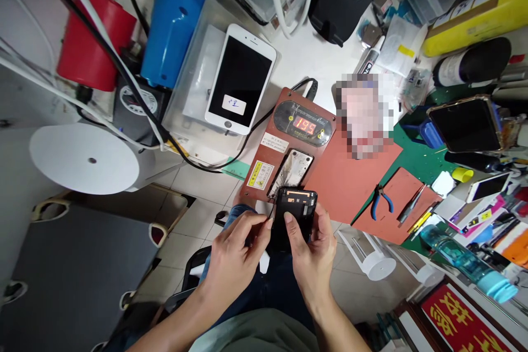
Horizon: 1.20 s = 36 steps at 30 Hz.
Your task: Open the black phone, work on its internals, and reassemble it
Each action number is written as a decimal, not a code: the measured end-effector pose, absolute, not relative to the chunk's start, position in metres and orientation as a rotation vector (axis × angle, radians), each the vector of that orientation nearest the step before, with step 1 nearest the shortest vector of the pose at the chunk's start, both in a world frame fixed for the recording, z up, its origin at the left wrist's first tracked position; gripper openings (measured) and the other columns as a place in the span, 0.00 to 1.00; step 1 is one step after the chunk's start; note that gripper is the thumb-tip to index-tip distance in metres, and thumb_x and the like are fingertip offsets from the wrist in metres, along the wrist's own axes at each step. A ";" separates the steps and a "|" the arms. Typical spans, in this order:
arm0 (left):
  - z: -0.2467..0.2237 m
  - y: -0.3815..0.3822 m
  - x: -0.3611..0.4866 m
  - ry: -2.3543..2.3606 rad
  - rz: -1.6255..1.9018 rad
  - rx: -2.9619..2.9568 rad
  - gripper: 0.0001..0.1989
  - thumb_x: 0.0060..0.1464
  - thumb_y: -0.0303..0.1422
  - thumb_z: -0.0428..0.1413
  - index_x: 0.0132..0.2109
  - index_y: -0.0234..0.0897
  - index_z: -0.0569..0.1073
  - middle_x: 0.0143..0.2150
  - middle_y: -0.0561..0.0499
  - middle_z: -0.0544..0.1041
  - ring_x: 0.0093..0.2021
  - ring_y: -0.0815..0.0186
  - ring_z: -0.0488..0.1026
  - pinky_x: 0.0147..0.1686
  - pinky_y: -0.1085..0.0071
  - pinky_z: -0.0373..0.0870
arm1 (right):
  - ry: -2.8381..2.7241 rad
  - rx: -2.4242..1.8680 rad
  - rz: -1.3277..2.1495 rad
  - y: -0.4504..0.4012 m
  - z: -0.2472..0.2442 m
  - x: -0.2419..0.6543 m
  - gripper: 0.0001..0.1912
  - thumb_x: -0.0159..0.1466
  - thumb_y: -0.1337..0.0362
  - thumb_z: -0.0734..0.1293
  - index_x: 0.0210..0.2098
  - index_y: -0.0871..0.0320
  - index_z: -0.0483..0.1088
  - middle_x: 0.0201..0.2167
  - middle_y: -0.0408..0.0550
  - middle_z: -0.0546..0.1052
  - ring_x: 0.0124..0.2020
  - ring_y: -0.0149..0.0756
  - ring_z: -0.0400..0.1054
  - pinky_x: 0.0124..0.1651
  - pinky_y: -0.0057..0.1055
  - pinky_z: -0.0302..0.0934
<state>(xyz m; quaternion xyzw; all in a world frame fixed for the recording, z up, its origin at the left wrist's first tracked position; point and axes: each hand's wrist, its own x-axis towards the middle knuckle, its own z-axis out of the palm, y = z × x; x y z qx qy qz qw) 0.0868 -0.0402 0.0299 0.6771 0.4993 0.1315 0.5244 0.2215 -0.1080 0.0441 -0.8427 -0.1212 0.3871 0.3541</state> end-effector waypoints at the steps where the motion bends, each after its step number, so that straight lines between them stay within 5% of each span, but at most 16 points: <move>1: 0.033 -0.042 0.088 1.197 0.316 1.574 0.04 0.72 0.29 0.56 0.45 0.43 0.71 0.32 0.58 0.76 0.28 0.70 0.75 0.32 0.75 0.72 | -0.327 -2.185 0.990 -0.109 0.045 0.221 0.20 0.67 0.56 0.78 0.56 0.52 0.74 0.47 0.46 0.83 0.45 0.37 0.78 0.47 0.32 0.73; 13: 0.047 -0.076 0.105 1.309 0.224 1.101 0.09 0.70 0.35 0.59 0.37 0.42 0.76 0.27 0.57 0.76 0.24 0.70 0.71 0.26 0.75 0.67 | -1.258 -2.518 0.910 -0.118 0.063 0.254 0.33 0.69 0.57 0.72 0.70 0.51 0.62 0.52 0.56 0.74 0.52 0.51 0.75 0.48 0.46 0.76; 20: 0.048 -0.089 0.127 1.301 0.228 0.866 0.12 0.69 0.39 0.60 0.36 0.41 0.75 0.24 0.57 0.73 0.24 0.70 0.70 0.25 0.75 0.65 | -1.727 -2.403 0.781 -0.120 0.059 0.289 0.39 0.70 0.59 0.71 0.77 0.52 0.55 0.61 0.60 0.75 0.61 0.58 0.72 0.60 0.57 0.72; 36: 0.045 -0.091 0.162 1.275 0.272 0.771 0.12 0.69 0.40 0.60 0.35 0.42 0.74 0.24 0.57 0.75 0.23 0.70 0.73 0.25 0.75 0.66 | -2.085 -2.204 0.846 -0.089 0.065 0.339 0.44 0.74 0.63 0.68 0.82 0.45 0.45 0.64 0.56 0.76 0.62 0.56 0.72 0.61 0.56 0.72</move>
